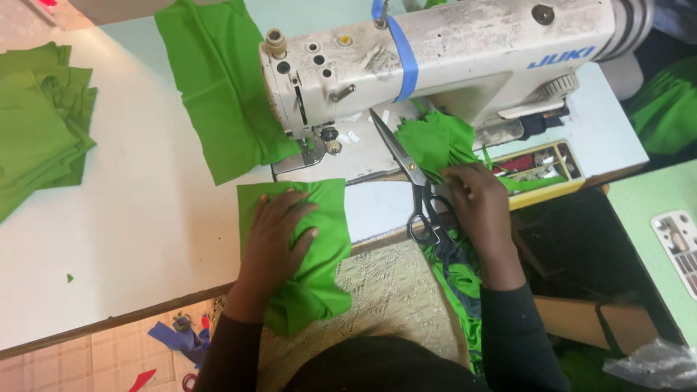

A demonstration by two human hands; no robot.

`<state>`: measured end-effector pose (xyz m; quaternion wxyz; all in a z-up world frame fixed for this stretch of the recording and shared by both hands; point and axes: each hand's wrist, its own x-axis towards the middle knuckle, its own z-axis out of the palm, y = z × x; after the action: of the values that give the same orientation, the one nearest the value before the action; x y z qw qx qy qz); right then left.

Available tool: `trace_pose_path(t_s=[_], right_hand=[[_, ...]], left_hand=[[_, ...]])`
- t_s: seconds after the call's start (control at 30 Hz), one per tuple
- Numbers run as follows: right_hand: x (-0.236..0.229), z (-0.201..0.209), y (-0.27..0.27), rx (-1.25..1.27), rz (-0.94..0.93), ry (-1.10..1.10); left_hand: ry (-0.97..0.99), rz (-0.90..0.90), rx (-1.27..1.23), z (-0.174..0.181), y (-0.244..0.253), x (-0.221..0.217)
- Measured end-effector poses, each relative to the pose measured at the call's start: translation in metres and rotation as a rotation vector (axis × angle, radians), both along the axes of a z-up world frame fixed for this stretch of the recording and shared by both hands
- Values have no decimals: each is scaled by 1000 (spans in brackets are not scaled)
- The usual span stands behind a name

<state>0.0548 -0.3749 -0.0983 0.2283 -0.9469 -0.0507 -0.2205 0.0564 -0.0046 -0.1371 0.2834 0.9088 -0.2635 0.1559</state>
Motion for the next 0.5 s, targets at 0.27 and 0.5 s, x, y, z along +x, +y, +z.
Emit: trace_pose_path(t_s=[0.27, 0.5], right_hand=[[-22, 35, 20, 19, -22, -172], [-52, 96, 70, 291, 229, -126]], left_hand=[[-7, -235, -135, 56, -104, 3], [-3, -158, -201, 50, -136, 10]])
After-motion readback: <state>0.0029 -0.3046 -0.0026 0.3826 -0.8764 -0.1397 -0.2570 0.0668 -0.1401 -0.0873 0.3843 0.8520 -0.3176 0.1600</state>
